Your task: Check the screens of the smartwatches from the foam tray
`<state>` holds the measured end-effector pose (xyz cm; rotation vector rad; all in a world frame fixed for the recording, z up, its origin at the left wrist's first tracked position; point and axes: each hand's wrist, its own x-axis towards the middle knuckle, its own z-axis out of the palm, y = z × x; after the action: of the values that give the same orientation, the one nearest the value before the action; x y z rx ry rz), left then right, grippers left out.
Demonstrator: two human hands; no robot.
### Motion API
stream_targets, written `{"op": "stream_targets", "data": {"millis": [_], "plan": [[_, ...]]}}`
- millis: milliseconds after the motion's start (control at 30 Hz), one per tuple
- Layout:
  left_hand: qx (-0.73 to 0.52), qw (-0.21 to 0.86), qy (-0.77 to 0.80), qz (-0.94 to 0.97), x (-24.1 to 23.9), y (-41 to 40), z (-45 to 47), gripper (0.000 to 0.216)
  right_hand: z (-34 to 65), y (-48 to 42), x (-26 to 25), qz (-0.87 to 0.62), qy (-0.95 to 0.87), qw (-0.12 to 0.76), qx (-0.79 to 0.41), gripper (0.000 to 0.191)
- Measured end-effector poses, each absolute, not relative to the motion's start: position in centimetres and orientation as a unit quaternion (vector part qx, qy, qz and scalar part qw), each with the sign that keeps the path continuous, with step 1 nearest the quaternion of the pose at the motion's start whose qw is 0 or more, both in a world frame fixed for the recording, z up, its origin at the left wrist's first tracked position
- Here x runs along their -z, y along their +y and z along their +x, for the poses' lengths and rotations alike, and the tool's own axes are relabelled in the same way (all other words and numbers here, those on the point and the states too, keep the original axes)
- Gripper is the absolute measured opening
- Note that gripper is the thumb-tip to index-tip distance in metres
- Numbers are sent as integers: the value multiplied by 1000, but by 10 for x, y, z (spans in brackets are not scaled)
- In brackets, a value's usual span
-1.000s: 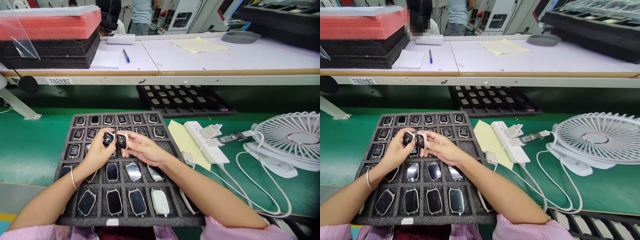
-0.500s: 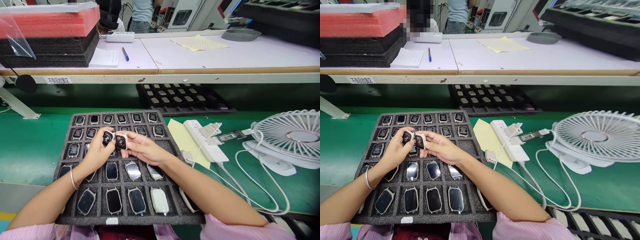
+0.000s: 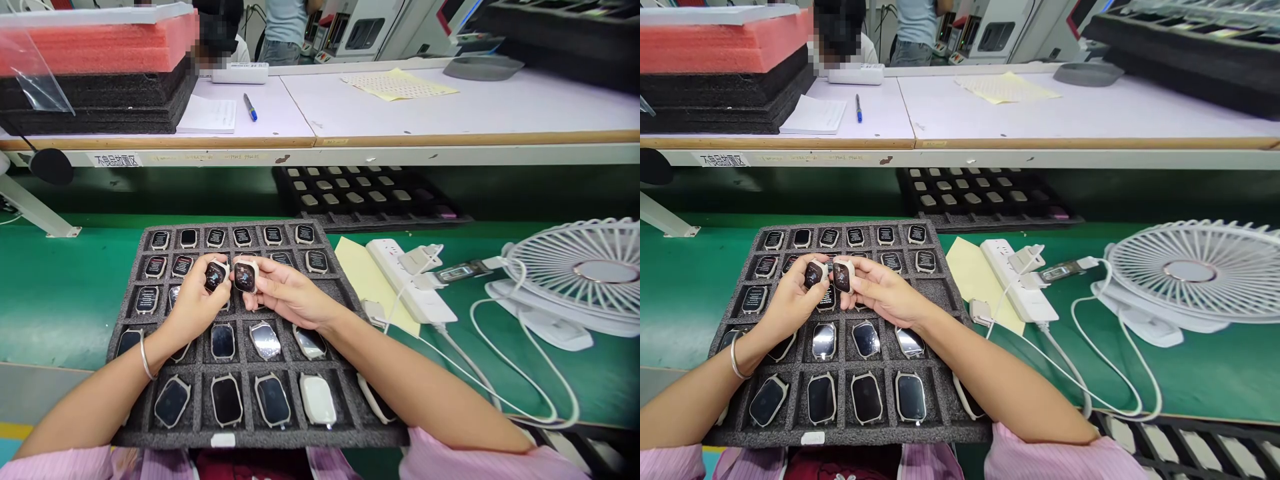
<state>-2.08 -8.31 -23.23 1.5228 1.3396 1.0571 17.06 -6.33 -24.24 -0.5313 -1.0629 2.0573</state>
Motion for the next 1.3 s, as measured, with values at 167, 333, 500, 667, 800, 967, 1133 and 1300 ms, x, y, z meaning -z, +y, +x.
{"op": "stream_targets", "data": {"millis": [167,333,500,667,800,967,1133,1300], "plan": [[-438,412,529,598,231,-83,-20,38,170,-64,243,-205,-411,373,-806,45],[-426,409,530,609,232,-83,-21,38,170,-64,242,-196,-406,376,-810,45],[-436,410,530,600,232,-83,-21,37,170,-65,242,-201,-405,378,-807,44],[-433,411,525,607,231,-83,-21,37,169,-65,241,-202,-403,376,-810,44],[-435,420,533,591,231,-83,-20,39,169,-65,240,-215,-396,388,-804,47],[-442,413,536,588,231,-82,-19,37,169,-65,240,-219,-393,383,-807,49],[-436,421,532,591,230,-84,-19,38,170,-66,239,-215,-406,385,-801,43],[-440,418,538,585,230,-84,-19,38,170,-66,239,-215,-409,382,-800,44]]}}
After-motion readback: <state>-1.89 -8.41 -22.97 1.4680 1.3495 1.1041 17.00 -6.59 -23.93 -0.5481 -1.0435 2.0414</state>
